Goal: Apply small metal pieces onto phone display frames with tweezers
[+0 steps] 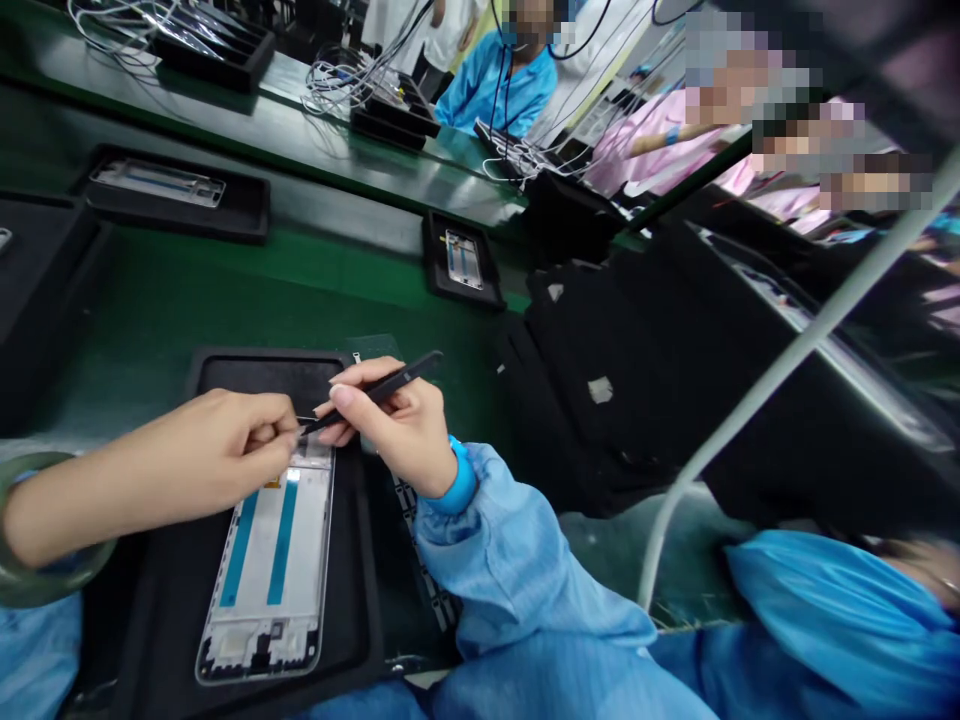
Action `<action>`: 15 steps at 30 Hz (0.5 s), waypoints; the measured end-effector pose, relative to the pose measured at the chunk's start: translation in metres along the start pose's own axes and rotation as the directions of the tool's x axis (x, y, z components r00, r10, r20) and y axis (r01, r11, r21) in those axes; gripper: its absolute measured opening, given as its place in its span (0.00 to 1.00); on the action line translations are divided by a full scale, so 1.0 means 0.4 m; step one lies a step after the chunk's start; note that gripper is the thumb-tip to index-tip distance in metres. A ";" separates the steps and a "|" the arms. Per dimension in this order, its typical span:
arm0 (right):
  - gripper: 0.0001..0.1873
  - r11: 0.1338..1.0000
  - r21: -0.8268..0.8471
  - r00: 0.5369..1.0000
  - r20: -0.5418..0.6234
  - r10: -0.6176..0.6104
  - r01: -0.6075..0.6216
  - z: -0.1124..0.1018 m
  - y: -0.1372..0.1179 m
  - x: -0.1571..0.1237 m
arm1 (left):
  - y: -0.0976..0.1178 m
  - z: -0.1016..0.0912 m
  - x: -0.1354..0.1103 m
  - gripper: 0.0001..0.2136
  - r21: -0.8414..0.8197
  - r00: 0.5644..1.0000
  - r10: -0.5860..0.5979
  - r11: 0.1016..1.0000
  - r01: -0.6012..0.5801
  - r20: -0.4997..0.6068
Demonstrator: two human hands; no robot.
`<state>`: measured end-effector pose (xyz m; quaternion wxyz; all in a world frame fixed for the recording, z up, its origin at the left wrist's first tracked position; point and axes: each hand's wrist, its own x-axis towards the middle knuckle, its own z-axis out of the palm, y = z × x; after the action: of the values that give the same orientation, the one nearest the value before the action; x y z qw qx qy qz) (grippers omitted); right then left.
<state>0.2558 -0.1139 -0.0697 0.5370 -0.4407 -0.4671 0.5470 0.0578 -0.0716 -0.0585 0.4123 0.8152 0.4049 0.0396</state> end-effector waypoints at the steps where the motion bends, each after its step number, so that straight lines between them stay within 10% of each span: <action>1: 0.16 0.999 0.038 0.999 -0.015 0.029 -0.029 -0.003 0.004 0.005 | -0.014 -0.006 -0.007 0.18 0.078 0.999 0.015 0.997 -0.013 -0.029; 8: 0.18 0.972 0.185 0.982 -0.088 0.166 -0.148 0.008 0.027 0.026 | -0.140 0.020 -0.065 0.33 0.427 0.882 0.451 0.830 -0.359 -0.135; 15: 0.17 0.961 0.142 0.971 -0.006 0.241 -0.237 0.046 0.051 0.038 | -0.160 0.067 -0.112 0.24 0.418 0.880 0.428 0.852 -0.316 -0.207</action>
<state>0.2336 -0.0990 -0.0861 0.5022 -0.4613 -0.3644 0.6342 -0.0018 -0.0985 -0.1091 0.1702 0.9266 0.2938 0.1620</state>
